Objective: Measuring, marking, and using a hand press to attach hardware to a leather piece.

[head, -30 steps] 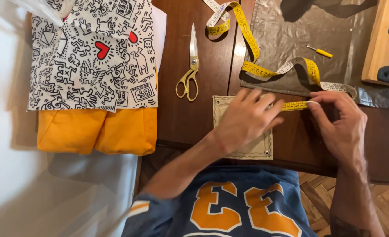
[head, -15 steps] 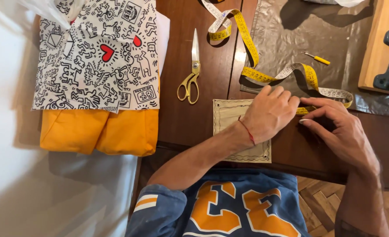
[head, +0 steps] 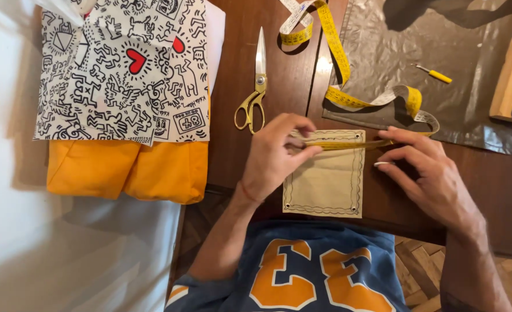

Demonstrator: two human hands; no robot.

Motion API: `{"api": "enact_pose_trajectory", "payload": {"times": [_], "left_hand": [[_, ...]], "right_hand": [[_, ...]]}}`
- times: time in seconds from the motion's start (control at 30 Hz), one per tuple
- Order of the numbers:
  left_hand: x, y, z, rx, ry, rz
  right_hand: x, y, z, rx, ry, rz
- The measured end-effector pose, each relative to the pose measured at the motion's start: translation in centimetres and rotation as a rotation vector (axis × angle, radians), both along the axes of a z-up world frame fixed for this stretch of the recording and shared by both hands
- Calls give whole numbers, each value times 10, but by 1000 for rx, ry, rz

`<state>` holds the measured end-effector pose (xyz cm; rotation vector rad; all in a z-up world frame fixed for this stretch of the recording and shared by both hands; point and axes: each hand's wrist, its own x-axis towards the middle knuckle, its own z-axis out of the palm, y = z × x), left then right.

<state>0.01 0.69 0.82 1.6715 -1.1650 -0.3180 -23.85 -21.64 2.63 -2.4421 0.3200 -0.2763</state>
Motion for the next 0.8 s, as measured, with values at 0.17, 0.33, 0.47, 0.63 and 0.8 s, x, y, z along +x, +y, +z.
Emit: {"api": "enact_pose_trajectory", "payload": {"times": [0.17, 0.33, 0.47, 0.63, 0.8], "left_hand": [[-1, 18, -13, 0, -19, 209], [0, 23, -6, 38, -85, 258], [1, 27, -12, 80, -121, 272], [3, 25, -7, 53, -247, 290], [1, 30, -11, 96, -174, 318]], "right_hand": [[8, 19, -7, -78, -17, 25], [2, 39, -12, -248, -45, -2], [5, 49, -9, -288, -39, -10], [8, 53, -11, -320, -71, 10], [5, 57, -19, -298, -48, 19]]}}
